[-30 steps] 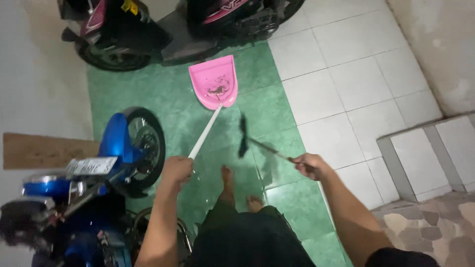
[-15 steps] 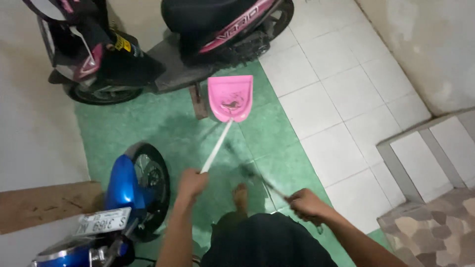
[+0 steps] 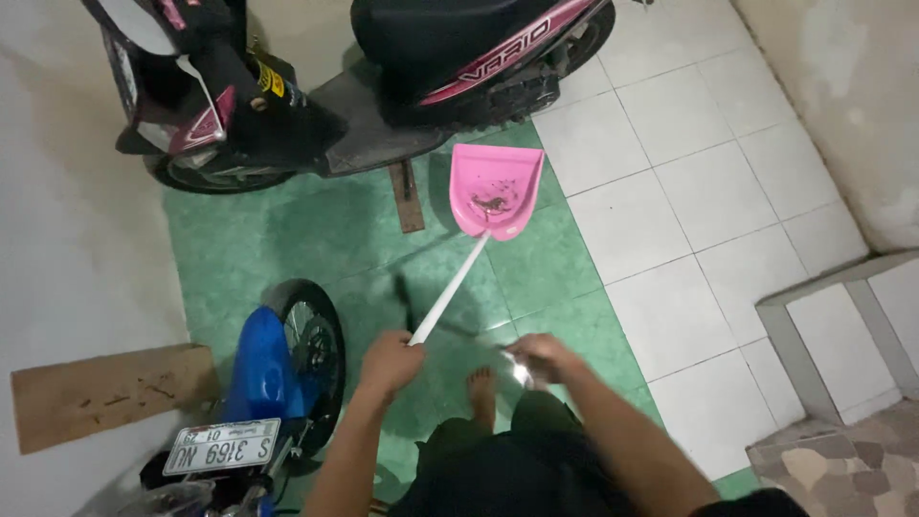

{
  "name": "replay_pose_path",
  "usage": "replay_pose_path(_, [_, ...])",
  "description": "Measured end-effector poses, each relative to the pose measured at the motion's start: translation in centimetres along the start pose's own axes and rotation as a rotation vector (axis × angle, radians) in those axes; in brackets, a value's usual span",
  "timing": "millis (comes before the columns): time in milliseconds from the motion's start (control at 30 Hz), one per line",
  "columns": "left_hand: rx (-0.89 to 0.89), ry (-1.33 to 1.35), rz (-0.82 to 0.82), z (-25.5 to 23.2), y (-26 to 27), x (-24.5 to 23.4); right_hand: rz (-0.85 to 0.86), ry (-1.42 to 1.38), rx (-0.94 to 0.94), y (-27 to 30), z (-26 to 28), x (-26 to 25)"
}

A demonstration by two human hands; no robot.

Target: The recorder is sweeping the tiled floor and collecting debris into a pink dustpan.

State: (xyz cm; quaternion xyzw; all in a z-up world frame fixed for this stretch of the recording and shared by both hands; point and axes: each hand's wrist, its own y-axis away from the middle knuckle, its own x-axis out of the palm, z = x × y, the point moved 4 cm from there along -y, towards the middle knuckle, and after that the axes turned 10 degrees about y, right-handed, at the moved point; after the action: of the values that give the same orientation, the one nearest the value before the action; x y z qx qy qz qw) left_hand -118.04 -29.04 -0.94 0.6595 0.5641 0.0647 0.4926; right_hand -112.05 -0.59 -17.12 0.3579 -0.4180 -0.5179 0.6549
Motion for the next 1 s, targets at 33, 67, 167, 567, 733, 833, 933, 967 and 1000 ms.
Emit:
replay_pose_path(33, [-0.001, -0.002, 0.004, 0.0, -0.4, 0.1, -0.002, -0.003, 0.003, 0.1, -1.1, -3.5])
replay_pose_path(67, [0.011, -0.028, -0.003, 0.0, -0.8, -0.1, -0.063, -0.091, -0.008, 0.0, -1.7, -7.0])
replay_pose_path(167, [0.079, -0.064, -0.037, 1.9, -3.8, -0.1, -0.181, -0.200, -0.011, 2.2, -2.4, -14.5])
replay_pose_path(567, [-0.025, 0.067, -0.090, 3.4, -5.3, -3.4, -0.456, 0.306, 0.004, 5.1, 5.1, -14.6])
replay_pose_path(733, [-0.066, -0.035, -0.101, 1.1, -4.8, -5.2, -0.279, 0.179, 0.069, 7.4, 10.5, -9.2])
replay_pose_path(833, [-0.077, 0.035, -0.125, 0.0, -5.9, -5.7, -0.088, 0.199, 0.025, 5.7, 12.4, -6.1])
replay_pose_path(933, [-0.040, 0.014, -0.148, -1.8, -7.5, -7.1, -0.030, 0.270, 0.024, 0.4, 11.4, -3.8])
replay_pose_path(967, [-0.094, -0.013, -0.131, -1.6, -8.2, -7.4, -0.006, 0.267, 0.056, -0.6, 11.3, -2.9])
replay_pose_path(1000, [-0.144, -0.038, -0.111, -1.5, -9.1, -7.6, 0.011, 0.263, 0.089, -1.5, 11.3, -2.3])
